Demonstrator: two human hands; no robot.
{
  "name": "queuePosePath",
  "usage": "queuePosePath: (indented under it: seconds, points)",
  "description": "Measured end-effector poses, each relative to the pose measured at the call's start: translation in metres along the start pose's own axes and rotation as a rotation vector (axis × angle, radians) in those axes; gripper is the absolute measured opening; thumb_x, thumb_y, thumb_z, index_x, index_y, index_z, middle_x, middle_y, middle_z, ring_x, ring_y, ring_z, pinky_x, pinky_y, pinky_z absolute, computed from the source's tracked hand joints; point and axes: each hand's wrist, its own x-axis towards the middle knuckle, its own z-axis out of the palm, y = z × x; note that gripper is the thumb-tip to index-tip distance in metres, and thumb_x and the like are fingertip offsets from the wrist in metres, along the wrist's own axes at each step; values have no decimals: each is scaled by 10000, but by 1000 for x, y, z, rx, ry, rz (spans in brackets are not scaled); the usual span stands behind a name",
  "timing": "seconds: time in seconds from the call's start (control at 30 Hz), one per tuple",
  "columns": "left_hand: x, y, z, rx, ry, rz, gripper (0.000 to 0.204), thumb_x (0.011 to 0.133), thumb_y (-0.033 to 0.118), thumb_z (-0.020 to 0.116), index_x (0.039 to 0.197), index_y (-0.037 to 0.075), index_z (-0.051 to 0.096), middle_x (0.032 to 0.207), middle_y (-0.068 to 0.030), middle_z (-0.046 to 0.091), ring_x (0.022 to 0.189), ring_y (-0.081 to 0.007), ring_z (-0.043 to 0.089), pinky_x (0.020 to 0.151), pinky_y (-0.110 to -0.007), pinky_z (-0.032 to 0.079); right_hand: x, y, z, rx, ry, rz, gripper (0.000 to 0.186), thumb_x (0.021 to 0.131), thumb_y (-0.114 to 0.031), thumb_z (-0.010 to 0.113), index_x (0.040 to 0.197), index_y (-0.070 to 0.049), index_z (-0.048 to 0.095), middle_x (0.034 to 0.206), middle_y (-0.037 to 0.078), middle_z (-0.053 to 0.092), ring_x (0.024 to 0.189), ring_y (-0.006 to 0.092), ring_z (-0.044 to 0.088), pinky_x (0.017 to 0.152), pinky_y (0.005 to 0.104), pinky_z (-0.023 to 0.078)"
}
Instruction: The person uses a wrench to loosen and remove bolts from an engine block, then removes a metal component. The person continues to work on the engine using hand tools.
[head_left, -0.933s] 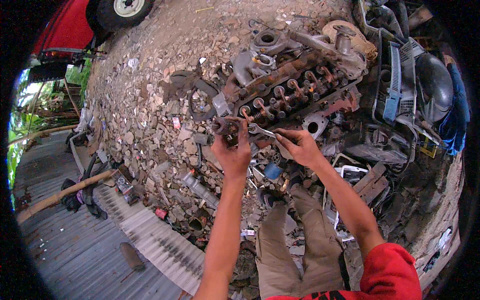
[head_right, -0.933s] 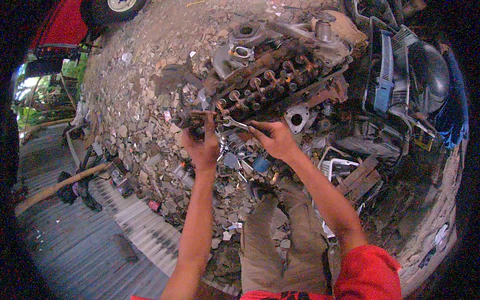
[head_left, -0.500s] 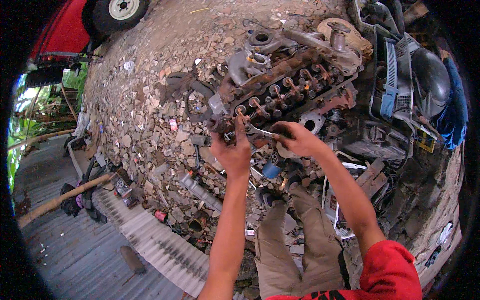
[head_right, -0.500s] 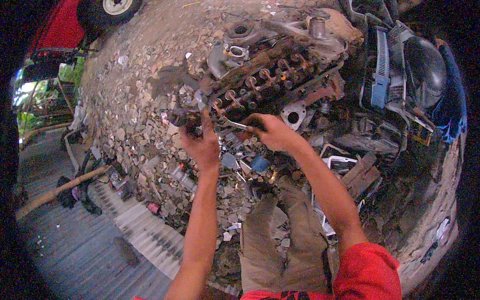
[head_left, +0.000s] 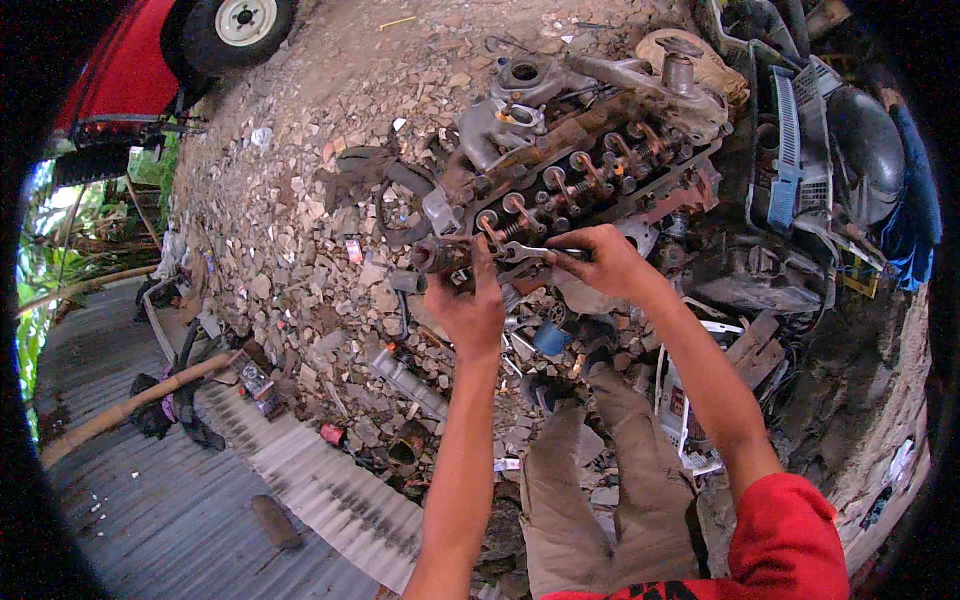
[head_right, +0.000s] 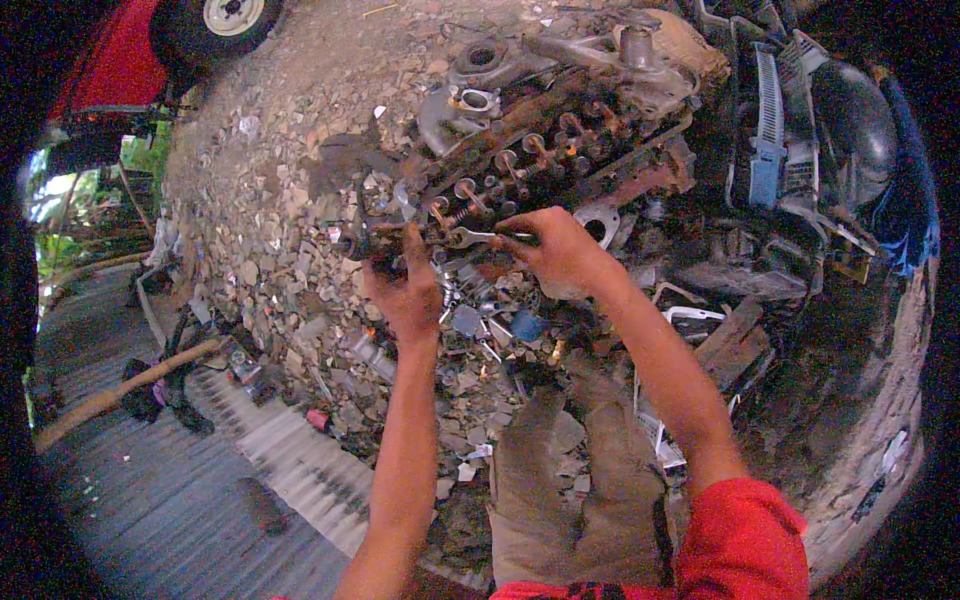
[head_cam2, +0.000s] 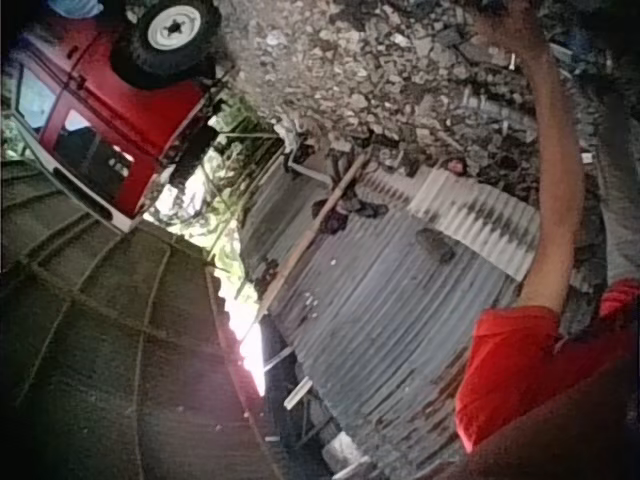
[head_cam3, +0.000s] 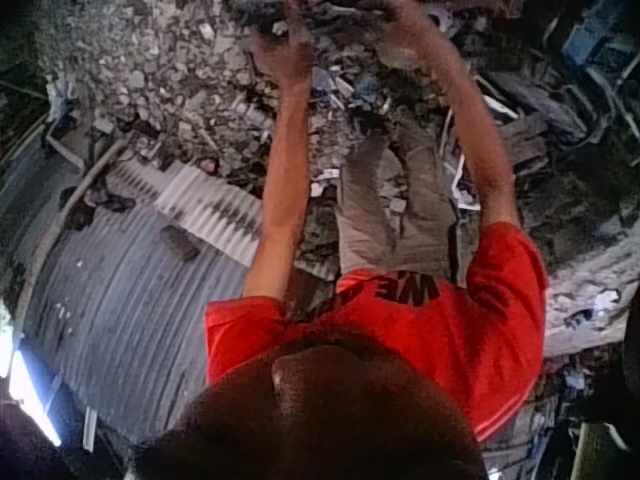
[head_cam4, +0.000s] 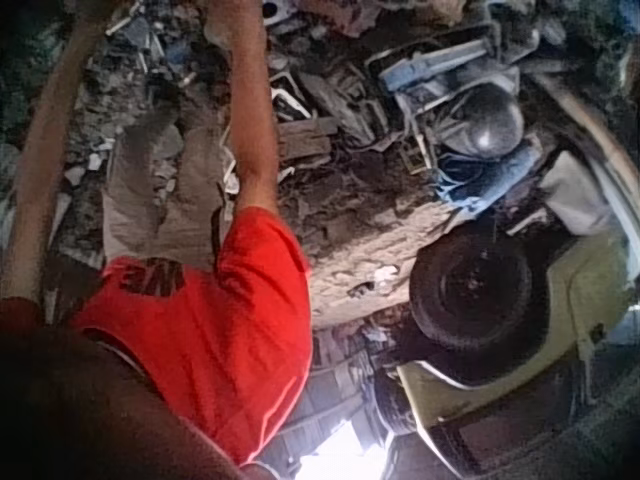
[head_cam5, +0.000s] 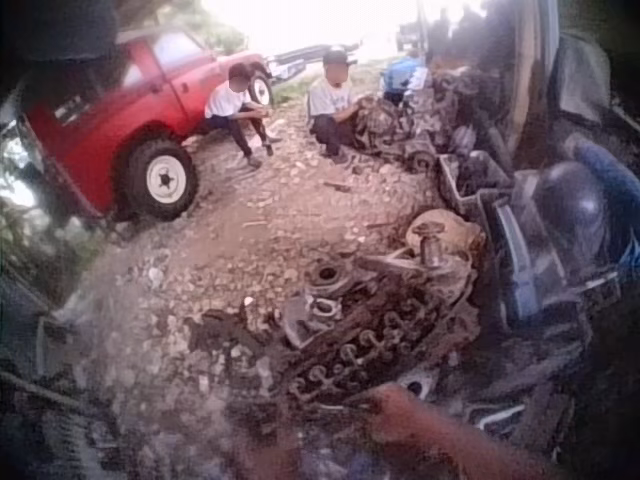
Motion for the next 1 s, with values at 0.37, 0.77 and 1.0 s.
queuePosePath:
  seconds: [0.37, 0.77, 1.0]
  points:
    - [9, 13, -9, 12, -138, -25, 103, 941, 77, 672, 960, -24, 667, 835, -44, 696, 748, -103, 606, 720, -269, 495, 8, -1, -1, -98, -55, -60, 293, 895, -220, 738, 1092, -2, 723, 898, 202, 727, 744, 176, 707, 682, 344, 532]
    - [11, 5, -10, 105, -162, 80, 114, 910, 87, 705, 946, -17, 676, 809, -75, 712, 720, -118, 636, 689, -288, 510, 3, -14, 6, -185, 4, -75, 273, 884, -219, 730, 1082, -30, 729, 907, 220, 707, 810, 352, 710, 705, 376, 539]
    - [12, 9, -11, 149, -175, 54, 120, 927, 98, 687, 953, -20, 683, 802, -75, 712, 698, -108, 621, 661, -283, 498, -2, -14, 15, -208, -24, 51, 295, 867, -286, 718, 1115, -128, 735, 940, 173, 720, 867, 382, 686, 770, 450, 547]
